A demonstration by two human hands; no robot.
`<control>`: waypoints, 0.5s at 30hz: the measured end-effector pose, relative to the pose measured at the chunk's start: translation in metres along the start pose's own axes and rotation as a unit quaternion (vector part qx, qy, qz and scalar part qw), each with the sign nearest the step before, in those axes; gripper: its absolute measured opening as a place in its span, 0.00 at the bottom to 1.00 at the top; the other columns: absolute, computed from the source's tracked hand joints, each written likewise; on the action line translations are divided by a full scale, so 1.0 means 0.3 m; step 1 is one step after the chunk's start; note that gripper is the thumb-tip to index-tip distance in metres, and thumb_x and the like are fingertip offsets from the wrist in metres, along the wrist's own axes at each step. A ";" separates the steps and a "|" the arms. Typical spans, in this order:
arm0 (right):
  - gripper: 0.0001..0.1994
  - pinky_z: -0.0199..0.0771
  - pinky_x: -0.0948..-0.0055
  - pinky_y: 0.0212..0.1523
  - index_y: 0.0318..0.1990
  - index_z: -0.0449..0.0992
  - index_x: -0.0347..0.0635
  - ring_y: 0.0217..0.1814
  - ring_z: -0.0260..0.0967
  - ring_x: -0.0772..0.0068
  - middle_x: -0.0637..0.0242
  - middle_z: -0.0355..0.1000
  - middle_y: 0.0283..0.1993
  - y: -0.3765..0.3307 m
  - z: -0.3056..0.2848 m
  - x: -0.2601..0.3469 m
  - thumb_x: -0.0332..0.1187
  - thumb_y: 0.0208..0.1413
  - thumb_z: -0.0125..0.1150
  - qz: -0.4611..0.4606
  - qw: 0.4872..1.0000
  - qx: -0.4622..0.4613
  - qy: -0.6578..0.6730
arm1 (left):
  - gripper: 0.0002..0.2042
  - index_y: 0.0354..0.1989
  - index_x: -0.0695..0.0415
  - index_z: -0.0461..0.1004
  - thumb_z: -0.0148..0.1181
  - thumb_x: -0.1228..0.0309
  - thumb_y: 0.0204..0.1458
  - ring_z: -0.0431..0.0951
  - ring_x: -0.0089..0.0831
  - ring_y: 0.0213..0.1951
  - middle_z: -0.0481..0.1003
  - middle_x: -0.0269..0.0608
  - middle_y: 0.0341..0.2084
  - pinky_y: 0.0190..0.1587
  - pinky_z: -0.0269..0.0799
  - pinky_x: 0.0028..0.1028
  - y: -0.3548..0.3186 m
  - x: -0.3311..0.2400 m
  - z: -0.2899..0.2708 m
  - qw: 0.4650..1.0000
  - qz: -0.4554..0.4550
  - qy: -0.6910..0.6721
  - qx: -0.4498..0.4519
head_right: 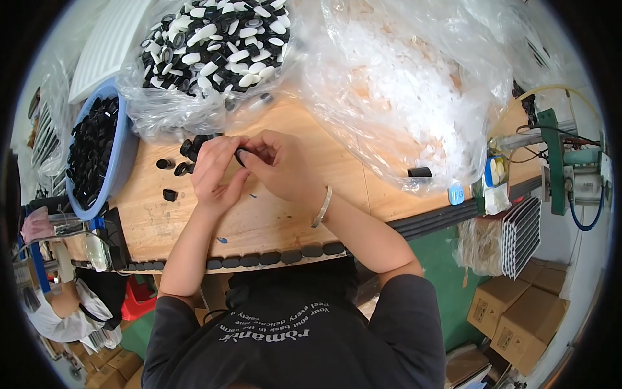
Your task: Assembling plastic components by manually inserting white inserts into black plastic rings on a workbench.
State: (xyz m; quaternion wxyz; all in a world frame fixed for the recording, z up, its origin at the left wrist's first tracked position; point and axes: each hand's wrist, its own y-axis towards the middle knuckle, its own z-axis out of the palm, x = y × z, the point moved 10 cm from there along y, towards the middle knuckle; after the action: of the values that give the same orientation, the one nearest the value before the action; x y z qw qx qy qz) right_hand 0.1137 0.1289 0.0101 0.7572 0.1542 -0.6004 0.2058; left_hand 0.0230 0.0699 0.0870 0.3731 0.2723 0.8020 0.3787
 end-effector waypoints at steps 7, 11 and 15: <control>0.05 0.73 0.84 0.37 0.38 0.74 0.31 0.36 0.71 0.85 0.69 0.73 0.35 0.017 -0.016 0.002 0.20 0.54 0.56 -0.004 1.000 -0.007 0.024 | 0.23 0.44 0.68 0.73 0.67 0.81 0.34 0.74 0.44 0.38 0.76 0.51 0.35 0.42 0.71 0.34 -0.002 -0.002 0.014 1.000 -0.002 0.016 -0.016; 0.05 0.72 0.83 0.36 0.39 0.74 0.32 0.33 0.70 0.84 0.68 0.73 0.34 0.032 -0.027 -0.030 0.22 0.56 0.54 0.033 0.997 0.019 0.065 | 0.25 0.47 0.67 0.73 0.67 0.81 0.34 0.74 0.44 0.39 0.75 0.52 0.37 0.44 0.70 0.33 0.001 0.023 0.030 0.999 -0.038 0.008 0.003; 0.07 0.67 0.80 0.34 0.40 0.74 0.34 0.30 0.65 0.83 0.68 0.71 0.33 0.025 -0.012 -0.047 0.27 0.59 0.53 0.092 0.953 0.044 0.284 | 0.21 0.50 0.66 0.71 0.63 0.78 0.45 0.74 0.33 0.40 0.76 0.46 0.40 0.45 0.69 0.29 -0.080 0.184 0.029 0.951 -0.248 -0.182 -0.013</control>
State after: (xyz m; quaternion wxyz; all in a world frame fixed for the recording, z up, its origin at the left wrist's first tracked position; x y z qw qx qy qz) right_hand 0.1103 0.1352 -0.0045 0.8669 0.0669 -0.3621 0.3360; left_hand -0.0055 0.0995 0.0420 0.5980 0.1241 0.7582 0.2283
